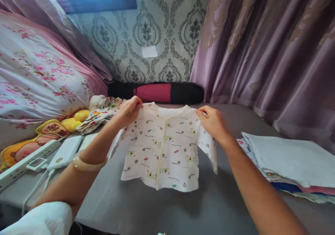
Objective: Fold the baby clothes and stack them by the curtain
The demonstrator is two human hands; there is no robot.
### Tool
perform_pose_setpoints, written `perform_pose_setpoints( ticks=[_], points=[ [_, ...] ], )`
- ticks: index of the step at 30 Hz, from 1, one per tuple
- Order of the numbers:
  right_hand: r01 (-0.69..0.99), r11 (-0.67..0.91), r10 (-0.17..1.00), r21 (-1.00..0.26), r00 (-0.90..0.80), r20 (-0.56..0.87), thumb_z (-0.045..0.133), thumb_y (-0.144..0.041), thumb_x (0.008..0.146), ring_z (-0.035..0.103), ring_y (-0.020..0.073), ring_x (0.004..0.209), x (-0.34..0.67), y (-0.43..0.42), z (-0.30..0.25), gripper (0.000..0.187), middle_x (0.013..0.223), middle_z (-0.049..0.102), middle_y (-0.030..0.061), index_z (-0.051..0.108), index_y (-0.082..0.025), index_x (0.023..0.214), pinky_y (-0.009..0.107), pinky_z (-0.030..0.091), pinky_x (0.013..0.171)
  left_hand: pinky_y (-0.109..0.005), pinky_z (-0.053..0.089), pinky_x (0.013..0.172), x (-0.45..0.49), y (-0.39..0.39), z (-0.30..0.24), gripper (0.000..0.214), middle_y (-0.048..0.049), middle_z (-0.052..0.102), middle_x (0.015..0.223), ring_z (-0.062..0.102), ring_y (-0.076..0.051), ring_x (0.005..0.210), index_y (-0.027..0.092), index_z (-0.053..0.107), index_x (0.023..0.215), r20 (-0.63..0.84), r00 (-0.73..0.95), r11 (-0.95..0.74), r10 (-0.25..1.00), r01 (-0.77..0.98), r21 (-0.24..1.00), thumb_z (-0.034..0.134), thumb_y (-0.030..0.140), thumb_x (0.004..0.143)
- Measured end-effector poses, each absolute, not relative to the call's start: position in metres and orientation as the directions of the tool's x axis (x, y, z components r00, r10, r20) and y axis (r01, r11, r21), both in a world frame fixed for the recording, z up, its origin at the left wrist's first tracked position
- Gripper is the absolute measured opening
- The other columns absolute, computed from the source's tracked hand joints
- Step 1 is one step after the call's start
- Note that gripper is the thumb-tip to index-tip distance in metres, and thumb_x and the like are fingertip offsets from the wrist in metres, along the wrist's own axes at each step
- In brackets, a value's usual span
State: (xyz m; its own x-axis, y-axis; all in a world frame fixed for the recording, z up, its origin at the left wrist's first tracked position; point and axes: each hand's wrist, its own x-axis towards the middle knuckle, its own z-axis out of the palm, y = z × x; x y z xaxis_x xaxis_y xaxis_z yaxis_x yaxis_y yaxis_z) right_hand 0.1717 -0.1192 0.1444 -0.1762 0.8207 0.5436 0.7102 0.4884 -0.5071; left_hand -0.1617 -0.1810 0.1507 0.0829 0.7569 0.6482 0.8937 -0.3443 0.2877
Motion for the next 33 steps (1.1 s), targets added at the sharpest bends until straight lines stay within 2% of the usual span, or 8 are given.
perform_pose_setpoints(
  ticks=[4,9,12,15,18,25,33],
  points=[
    [0.780,0.481,0.827,-0.400,-0.253,0.502,0.043,-0.038,0.092,0.065,0.0239,0.077,0.163,-0.096,0.080,0.029,0.087,0.073,0.0088,0.067,-0.023,0.086,0.033,0.046,0.068,-0.036,0.044,0.079,-0.159,-0.150,0.077,0.018,-0.0089,0.060,0.085,0.056,-0.023,0.082,0.021,0.051,0.088,0.478,0.069,-0.231,0.876,0.929,0.289,0.039,0.008,0.084],
    [0.859,0.432,0.852,-0.275,-0.288,0.437,0.039,-0.035,0.097,0.063,0.0244,0.083,0.155,-0.090,0.036,0.027,0.099,0.070,0.0108,0.063,-0.024,0.093,0.032,0.040,0.064,-0.040,0.042,0.086,-0.147,-0.134,0.029,0.027,-0.0135,0.062,0.094,0.056,-0.027,0.090,0.018,0.053,0.095,0.388,0.024,-0.135,0.921,0.956,0.262,0.038,0.002,0.080],
    [0.881,0.403,0.871,-0.248,-0.285,0.400,0.037,-0.033,0.099,0.062,0.0245,0.085,0.151,-0.087,0.026,0.027,0.104,0.068,0.0123,0.062,-0.023,0.098,0.032,0.037,0.064,-0.040,0.041,0.089,-0.144,-0.128,0.019,0.027,-0.0157,0.062,0.102,0.055,-0.027,0.095,0.015,0.055,0.104,0.380,0.026,-0.128,0.925,0.961,0.247,0.036,0.005,0.087],
    [0.912,0.356,0.898,-0.206,-0.273,0.345,0.036,-0.033,0.101,0.062,0.0236,0.088,0.148,-0.082,0.018,0.028,0.108,0.066,0.0120,0.061,-0.022,0.103,0.031,0.035,0.065,-0.040,0.041,0.090,-0.145,-0.123,0.012,0.025,-0.0155,0.061,0.104,0.054,-0.027,0.096,0.015,0.058,0.105,0.370,0.034,-0.117,0.928,0.972,0.203,0.034,0.019,0.097],
    [0.951,0.282,0.932,-0.129,-0.239,0.273,0.033,-0.033,0.103,0.062,0.0215,0.090,0.144,-0.075,0.011,0.029,0.112,0.064,0.0101,0.059,-0.021,0.108,0.029,0.035,0.065,-0.038,0.041,0.089,-0.147,-0.116,0.004,0.028,-0.0134,0.060,0.103,0.052,-0.025,0.095,0.016,0.060,0.105,0.350,0.038,-0.096,0.936,0.984,0.152,0.035,0.026,0.100],
    [0.972,0.234,0.959,-0.027,-0.226,0.174,0.027,-0.037,0.105,0.063,0.0224,0.093,0.133,-0.055,0.000,0.034,0.119,0.061,0.0098,0.055,-0.020,0.116,0.030,0.038,0.069,-0.038,0.038,0.083,-0.150,-0.093,-0.008,0.033,-0.0134,0.059,0.101,0.050,-0.027,0.093,0.016,0.061,0.106,0.390,0.028,-0.039,0.920,0.999,0.021,0.031,0.027,0.101],
    [0.971,0.240,0.957,0.003,-0.237,0.170,0.024,-0.035,0.105,0.065,0.0233,0.095,0.126,-0.027,0.000,0.036,0.119,0.060,0.0122,0.053,-0.019,0.116,0.031,0.041,0.075,-0.039,0.037,0.081,-0.154,-0.069,-0.005,0.025,-0.0152,0.058,0.104,0.050,-0.029,0.096,0.014,0.060,0.106,0.406,0.081,-0.042,0.910,0.994,-0.104,0.038,0.015,0.095]
  ],
)
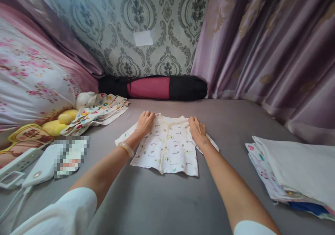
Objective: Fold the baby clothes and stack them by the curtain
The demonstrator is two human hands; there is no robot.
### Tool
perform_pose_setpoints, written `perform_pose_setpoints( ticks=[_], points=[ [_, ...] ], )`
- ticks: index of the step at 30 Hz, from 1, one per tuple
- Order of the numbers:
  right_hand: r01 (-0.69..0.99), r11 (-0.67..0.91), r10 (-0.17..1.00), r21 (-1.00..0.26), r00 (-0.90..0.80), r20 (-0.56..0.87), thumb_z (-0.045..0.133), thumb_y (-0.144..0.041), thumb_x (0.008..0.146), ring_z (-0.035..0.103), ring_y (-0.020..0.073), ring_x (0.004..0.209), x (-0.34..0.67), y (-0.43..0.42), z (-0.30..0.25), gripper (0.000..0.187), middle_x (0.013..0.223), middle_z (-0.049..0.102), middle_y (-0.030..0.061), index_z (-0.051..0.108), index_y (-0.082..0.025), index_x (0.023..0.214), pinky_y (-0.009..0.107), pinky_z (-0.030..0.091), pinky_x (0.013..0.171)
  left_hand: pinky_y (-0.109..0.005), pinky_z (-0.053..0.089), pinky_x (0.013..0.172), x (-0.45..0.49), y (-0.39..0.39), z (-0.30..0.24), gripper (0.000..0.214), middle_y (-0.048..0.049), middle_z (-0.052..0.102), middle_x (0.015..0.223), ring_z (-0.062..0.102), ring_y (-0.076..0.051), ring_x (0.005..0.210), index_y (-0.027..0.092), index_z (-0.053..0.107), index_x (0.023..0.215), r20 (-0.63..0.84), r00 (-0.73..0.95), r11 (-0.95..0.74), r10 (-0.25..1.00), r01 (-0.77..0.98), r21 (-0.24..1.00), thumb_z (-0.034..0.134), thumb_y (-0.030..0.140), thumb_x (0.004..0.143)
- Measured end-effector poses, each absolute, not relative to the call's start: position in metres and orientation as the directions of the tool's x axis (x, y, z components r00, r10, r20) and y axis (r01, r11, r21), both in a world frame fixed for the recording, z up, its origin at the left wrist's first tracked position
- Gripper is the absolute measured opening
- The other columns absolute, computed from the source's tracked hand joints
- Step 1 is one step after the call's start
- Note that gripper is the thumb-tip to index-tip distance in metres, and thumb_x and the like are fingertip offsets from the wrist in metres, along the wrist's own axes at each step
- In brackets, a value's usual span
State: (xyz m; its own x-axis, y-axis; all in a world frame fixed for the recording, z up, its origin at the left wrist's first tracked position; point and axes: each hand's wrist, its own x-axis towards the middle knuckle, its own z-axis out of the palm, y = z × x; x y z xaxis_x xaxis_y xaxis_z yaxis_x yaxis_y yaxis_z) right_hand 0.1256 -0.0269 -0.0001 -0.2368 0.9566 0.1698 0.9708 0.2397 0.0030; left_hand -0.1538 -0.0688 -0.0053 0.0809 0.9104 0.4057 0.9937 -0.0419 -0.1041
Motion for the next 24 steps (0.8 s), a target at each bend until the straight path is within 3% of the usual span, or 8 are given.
perform_pose_setpoints(
  ticks=[5,9,17,24],
  points=[
    [0.970,0.244,0.959,0.019,-0.244,0.143,0.022,-0.033,0.105,0.065,0.0238,0.098,0.122,-0.017,0.000,0.037,0.118,0.060,0.0142,0.053,-0.018,0.117,0.032,0.043,0.077,-0.039,0.038,0.083,-0.153,-0.060,-0.004,0.025,-0.0154,0.057,0.106,0.050,-0.029,0.099,0.015,0.058,0.108,0.387,0.095,-0.045,0.917,0.990,-0.137,0.038,0.012,0.094],
    [0.971,0.237,0.963,0.027,-0.239,0.125,0.022,-0.031,0.105,0.066,0.0237,0.098,0.121,-0.016,-0.002,0.036,0.117,0.060,0.0145,0.054,-0.017,0.116,0.032,0.044,0.077,-0.039,0.039,0.085,-0.151,-0.055,-0.004,0.025,-0.0166,0.058,0.108,0.051,-0.029,0.103,0.015,0.059,0.108,0.314,0.060,-0.034,0.947,0.996,-0.087,0.037,0.016,0.095],
    [0.984,0.171,0.984,-0.058,-0.167,0.066,0.030,-0.037,0.103,0.063,0.0275,0.105,0.135,-0.029,0.008,0.038,0.120,0.061,0.0166,0.058,-0.015,0.117,0.035,0.045,0.083,-0.034,0.043,0.081,-0.168,-0.062,-0.008,0.038,-0.0184,0.066,0.108,0.063,-0.027,0.097,0.014,0.058,0.110,0.114,-0.198,0.179,0.974,0.972,0.153,0.031,0.039,0.101],
    [0.988,0.099,0.993,-0.117,-0.106,-0.057,0.036,-0.042,0.100,0.062,0.0296,0.109,0.171,-0.042,0.012,0.040,0.117,0.066,0.0164,0.060,-0.017,0.120,0.035,0.044,0.083,-0.030,0.044,0.077,-0.213,-0.094,-0.012,0.037,-0.0105,0.071,0.097,0.063,-0.022,0.091,0.018,0.062,0.099,0.056,-0.295,0.254,0.954,0.892,0.374,0.038,0.046,0.096]
  ],
)
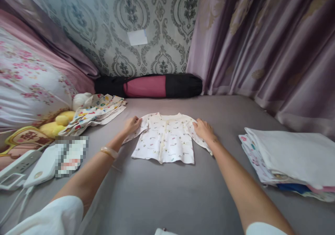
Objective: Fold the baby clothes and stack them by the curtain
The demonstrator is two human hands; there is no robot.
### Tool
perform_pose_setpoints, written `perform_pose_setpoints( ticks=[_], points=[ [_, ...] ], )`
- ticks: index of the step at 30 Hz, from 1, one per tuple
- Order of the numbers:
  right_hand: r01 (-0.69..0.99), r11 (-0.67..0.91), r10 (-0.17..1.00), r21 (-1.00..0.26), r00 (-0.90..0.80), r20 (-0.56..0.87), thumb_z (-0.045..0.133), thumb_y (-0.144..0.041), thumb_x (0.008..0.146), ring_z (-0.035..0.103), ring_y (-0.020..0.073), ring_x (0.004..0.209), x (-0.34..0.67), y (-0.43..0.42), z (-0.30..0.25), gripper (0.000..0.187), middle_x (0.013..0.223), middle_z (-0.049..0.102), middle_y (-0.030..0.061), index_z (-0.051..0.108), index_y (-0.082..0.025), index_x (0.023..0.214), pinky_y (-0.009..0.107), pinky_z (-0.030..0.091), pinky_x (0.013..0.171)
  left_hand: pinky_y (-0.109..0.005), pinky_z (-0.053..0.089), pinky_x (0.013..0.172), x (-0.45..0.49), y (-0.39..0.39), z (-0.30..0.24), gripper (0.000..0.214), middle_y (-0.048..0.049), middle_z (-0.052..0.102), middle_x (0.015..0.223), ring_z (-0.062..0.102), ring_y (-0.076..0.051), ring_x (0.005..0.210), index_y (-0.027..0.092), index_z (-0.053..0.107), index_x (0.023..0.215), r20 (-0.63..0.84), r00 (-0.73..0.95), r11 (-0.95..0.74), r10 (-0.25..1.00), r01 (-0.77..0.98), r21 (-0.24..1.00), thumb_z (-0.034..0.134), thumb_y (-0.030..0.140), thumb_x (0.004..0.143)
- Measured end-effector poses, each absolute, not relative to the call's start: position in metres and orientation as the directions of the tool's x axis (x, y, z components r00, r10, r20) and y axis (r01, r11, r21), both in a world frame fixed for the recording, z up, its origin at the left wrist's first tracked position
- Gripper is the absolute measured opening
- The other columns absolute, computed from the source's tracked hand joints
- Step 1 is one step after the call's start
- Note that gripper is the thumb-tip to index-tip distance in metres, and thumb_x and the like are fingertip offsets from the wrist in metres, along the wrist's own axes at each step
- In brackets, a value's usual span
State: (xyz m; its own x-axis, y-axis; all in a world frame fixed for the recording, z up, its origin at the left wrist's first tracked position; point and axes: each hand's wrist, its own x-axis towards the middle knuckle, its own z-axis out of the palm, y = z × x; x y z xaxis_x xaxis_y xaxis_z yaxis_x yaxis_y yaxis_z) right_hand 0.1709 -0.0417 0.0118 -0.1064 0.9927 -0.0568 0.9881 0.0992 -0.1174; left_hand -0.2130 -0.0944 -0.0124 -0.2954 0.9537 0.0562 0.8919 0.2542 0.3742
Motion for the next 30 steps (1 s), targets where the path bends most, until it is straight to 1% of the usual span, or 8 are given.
perform_pose_setpoints(
  ticks=[4,7,12,15,18,22,26,30],
  points=[
    [0.986,0.051,0.989,-0.159,-0.072,-0.126,0.042,-0.043,0.096,0.064,0.0301,0.105,0.195,-0.051,0.011,0.041,0.114,0.068,0.0163,0.061,-0.018,0.122,0.034,0.045,0.079,-0.028,0.043,0.073,-0.236,-0.118,-0.011,0.027,-0.0076,0.069,0.091,0.060,-0.020,0.084,0.019,0.063,0.090,0.028,-0.319,0.281,0.947,0.871,0.404,0.047,0.041,0.088],
    [0.979,0.062,0.985,-0.197,-0.091,-0.145,0.050,-0.040,0.093,0.066,0.0272,0.100,0.214,-0.059,0.010,0.037,0.112,0.070,0.0149,0.064,-0.016,0.117,0.031,0.045,0.077,-0.028,0.041,0.067,-0.249,-0.140,-0.001,0.026,-0.0052,0.065,0.081,0.058,-0.019,0.076,0.018,0.062,0.084,-0.022,-0.302,0.282,0.953,0.857,0.431,0.050,0.041,0.080],
    [0.906,0.089,0.967,-0.413,-0.178,-0.183,0.064,-0.025,0.079,0.067,0.0188,0.085,0.243,-0.071,0.012,0.034,0.099,0.073,0.0098,0.068,-0.012,0.111,0.023,0.047,0.071,-0.026,0.037,0.058,-0.262,-0.175,0.020,0.040,-0.0002,0.058,0.068,0.054,-0.018,0.069,0.018,0.060,0.077,-0.109,-0.203,0.230,0.973,0.805,0.547,0.055,0.056,0.068],
    [0.834,0.049,0.944,-0.550,-0.219,-0.248,0.062,-0.018,0.076,0.066,0.0162,0.075,0.251,-0.074,0.015,0.033,0.087,0.073,0.0058,0.068,-0.012,0.108,0.021,0.047,0.066,-0.025,0.036,0.057,-0.267,-0.183,0.026,0.042,0.0013,0.055,0.064,0.053,-0.018,0.068,0.018,0.061,0.074,-0.149,-0.203,0.252,0.968,0.780,0.573,0.056,0.059,0.063],
    [0.796,0.012,0.934,-0.605,-0.225,-0.279,0.059,-0.018,0.076,0.064,0.0158,0.070,0.252,-0.071,0.020,0.020,0.078,0.072,0.0038,0.070,-0.013,0.091,0.022,0.046,0.062,-0.025,0.036,0.056,-0.271,-0.183,0.024,0.044,0.0015,0.055,0.064,0.052,-0.017,0.065,0.017,0.063,0.075,-0.157,-0.198,0.252,0.968,0.761,0.597,0.057,0.059,0.062],
    [0.808,-0.004,0.964,-0.589,-0.152,-0.216,0.059,-0.022,0.075,0.062,0.0165,0.068,0.253,-0.058,0.026,0.015,0.073,0.070,0.0031,0.071,-0.015,0.080,0.022,0.044,0.059,-0.025,0.038,0.057,-0.279,-0.174,0.020,0.045,0.0002,0.058,0.066,0.054,-0.017,0.067,0.016,0.065,0.081,-0.116,-0.229,0.252,0.966,0.759,0.600,0.054,0.056,0.065],
    [0.860,-0.008,0.997,-0.510,-0.035,-0.075,0.058,-0.024,0.080,0.064,0.0189,0.074,0.260,-0.041,0.028,0.020,0.080,0.072,0.0061,0.073,-0.016,0.089,0.024,0.044,0.063,-0.026,0.042,0.064,-0.284,-0.164,0.023,0.039,-0.0036,0.064,0.074,0.058,-0.020,0.076,0.015,0.067,0.088,-0.014,-0.369,0.325,0.929,0.798,0.507,0.050,0.047,0.073],
    [0.941,0.011,0.999,-0.339,0.008,0.054,0.055,-0.030,0.087,0.064,0.0230,0.088,0.262,-0.036,0.026,0.026,0.094,0.072,0.0103,0.073,-0.017,0.100,0.028,0.045,0.072,-0.030,0.044,0.076,-0.282,-0.156,0.028,0.036,-0.0098,0.070,0.095,0.062,-0.025,0.092,0.016,0.068,0.100,0.072,-0.472,0.408,0.879,0.821,0.399,0.047,0.038,0.081]
  ],
)
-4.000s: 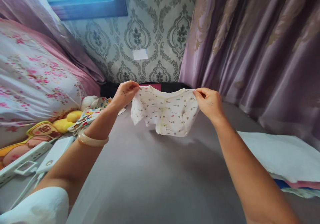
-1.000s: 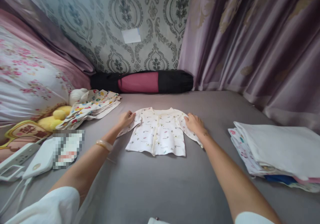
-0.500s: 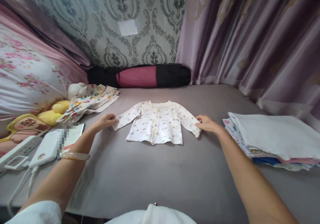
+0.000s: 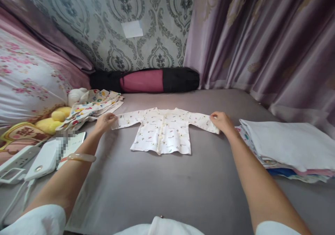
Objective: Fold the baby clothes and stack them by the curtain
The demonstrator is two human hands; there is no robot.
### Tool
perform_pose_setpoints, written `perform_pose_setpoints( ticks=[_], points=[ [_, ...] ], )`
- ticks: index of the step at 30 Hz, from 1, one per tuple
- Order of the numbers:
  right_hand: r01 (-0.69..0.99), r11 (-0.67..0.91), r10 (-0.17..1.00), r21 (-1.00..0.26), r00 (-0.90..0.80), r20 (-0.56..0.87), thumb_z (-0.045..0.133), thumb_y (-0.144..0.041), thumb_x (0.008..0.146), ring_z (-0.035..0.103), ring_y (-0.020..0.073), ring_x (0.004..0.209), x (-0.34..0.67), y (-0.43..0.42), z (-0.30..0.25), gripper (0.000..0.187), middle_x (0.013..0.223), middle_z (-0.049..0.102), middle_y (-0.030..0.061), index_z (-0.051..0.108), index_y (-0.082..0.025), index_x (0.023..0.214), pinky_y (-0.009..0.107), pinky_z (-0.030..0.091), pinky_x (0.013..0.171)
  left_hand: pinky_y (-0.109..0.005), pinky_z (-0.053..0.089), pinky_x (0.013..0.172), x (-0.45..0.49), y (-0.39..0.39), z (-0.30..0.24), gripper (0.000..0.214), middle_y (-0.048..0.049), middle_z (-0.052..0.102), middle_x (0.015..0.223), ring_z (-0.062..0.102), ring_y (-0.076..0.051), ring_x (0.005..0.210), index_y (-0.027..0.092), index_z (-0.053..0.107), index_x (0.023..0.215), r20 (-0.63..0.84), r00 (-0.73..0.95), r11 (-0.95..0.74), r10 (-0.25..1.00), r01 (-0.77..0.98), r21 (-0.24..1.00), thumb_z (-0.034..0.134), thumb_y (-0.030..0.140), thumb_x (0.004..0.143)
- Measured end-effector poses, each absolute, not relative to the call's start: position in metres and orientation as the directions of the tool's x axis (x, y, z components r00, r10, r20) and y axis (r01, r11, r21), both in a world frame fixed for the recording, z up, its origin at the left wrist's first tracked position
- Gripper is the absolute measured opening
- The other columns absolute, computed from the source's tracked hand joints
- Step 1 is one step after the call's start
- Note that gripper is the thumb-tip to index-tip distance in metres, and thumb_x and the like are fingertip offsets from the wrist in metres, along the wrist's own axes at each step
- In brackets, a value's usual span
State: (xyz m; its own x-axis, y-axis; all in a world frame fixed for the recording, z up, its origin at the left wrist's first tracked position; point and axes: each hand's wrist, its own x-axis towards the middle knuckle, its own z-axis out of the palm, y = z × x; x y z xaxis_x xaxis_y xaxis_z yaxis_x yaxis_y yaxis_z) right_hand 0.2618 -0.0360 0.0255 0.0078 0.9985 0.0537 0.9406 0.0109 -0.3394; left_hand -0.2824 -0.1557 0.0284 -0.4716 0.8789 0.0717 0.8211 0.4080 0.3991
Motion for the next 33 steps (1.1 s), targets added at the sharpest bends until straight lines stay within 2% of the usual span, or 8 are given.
perform_pose_setpoints(
  ticks=[3,6,9,12,16,19,24,33],
  points=[
    [0.978,0.013,0.995,-0.208,0.008,0.103,0.049,-0.032,0.093,0.062,0.0253,0.097,0.260,-0.040,0.020,0.030,0.109,0.067,0.0133,0.072,-0.019,0.108,0.031,0.044,0.074,-0.034,0.045,0.081,-0.276,-0.153,0.028,0.035,-0.0132,0.069,0.108,0.062,-0.028,0.102,0.017,0.066,0.109,0.077,-0.502,0.454,0.861,0.829,0.325,0.044,0.032,0.086],
    [0.992,-0.006,0.994,-0.125,0.019,0.105,0.043,-0.032,0.096,0.061,0.0246,0.097,0.259,-0.042,0.010,0.033,0.114,0.062,0.0140,0.071,-0.020,0.111,0.031,0.043,0.072,-0.039,0.044,0.086,-0.266,-0.152,0.024,0.035,-0.0174,0.065,0.114,0.059,-0.032,0.109,0.016,0.064,0.114,0.097,-0.510,0.475,0.855,0.844,0.248,0.043,0.023,0.088],
    [0.997,-0.013,0.994,-0.083,0.022,0.109,0.039,-0.031,0.098,0.060,0.0242,0.094,0.260,-0.041,0.001,0.036,0.113,0.060,0.0138,0.070,-0.020,0.112,0.032,0.042,0.072,-0.046,0.041,0.091,-0.254,-0.154,0.020,0.037,-0.0225,0.058,0.124,0.051,-0.037,0.117,0.014,0.060,0.120,0.210,-0.524,0.489,0.825,0.849,0.200,0.046,0.022,0.087],
    [0.999,0.006,0.981,-0.045,0.003,0.194,0.037,-0.025,0.098,0.059,0.0261,0.098,0.260,-0.040,-0.003,0.037,0.112,0.060,0.0149,0.070,-0.017,0.112,0.034,0.042,0.077,-0.049,0.038,0.093,-0.238,-0.160,0.019,0.033,-0.0210,0.059,0.122,0.049,-0.038,0.117,0.015,0.062,0.115,0.308,-0.497,0.464,0.811,0.868,0.179,0.046,0.027,0.089],
    [0.998,0.049,0.946,-0.048,-0.031,0.323,0.038,-0.023,0.097,0.056,0.0271,0.104,0.245,-0.053,0.005,0.037,0.114,0.063,0.0160,0.070,-0.015,0.113,0.034,0.040,0.083,-0.048,0.036,0.092,-0.212,-0.171,0.020,0.028,-0.0129,0.070,0.104,0.055,-0.034,0.109,0.019,0.067,0.095,0.146,-0.405,0.367,0.903,0.901,0.230,0.045,0.035,0.090],
    [0.984,0.093,0.984,-0.153,-0.067,0.167,0.041,-0.029,0.096,0.061,0.0230,0.092,0.224,-0.075,0.015,0.033,0.103,0.069,0.0120,0.070,-0.019,0.108,0.029,0.040,0.073,-0.044,0.038,0.089,-0.195,-0.182,0.017,0.029,-0.0115,0.072,0.097,0.058,-0.032,0.102,0.020,0.069,0.086,0.018,-0.364,0.348,0.931,0.904,0.250,0.049,0.042,0.088],
    [0.952,0.128,0.980,-0.277,-0.165,-0.114,0.049,-0.041,0.092,0.062,0.0184,0.075,0.191,-0.122,0.024,0.031,0.084,0.072,0.0058,0.071,-0.021,0.083,0.025,0.034,0.059,-0.039,0.040,0.082,-0.172,-0.204,0.012,0.030,-0.0104,0.071,0.094,0.059,-0.030,0.097,0.020,0.068,0.082,-0.076,-0.316,0.325,0.946,0.907,0.268,0.054,0.046,0.086],
    [0.954,0.093,0.952,-0.283,-0.169,-0.256,0.052,-0.049,0.086,0.059,0.0175,0.065,0.171,-0.176,0.028,0.034,0.071,0.068,0.0040,0.062,-0.023,0.066,0.024,0.030,0.054,-0.033,0.038,0.073,-0.150,-0.236,0.013,0.035,-0.0093,0.067,0.091,0.058,-0.027,0.090,0.019,0.064,0.075,-0.126,-0.318,0.342,0.940,0.895,0.287,0.053,0.051,0.083]
  ],
)
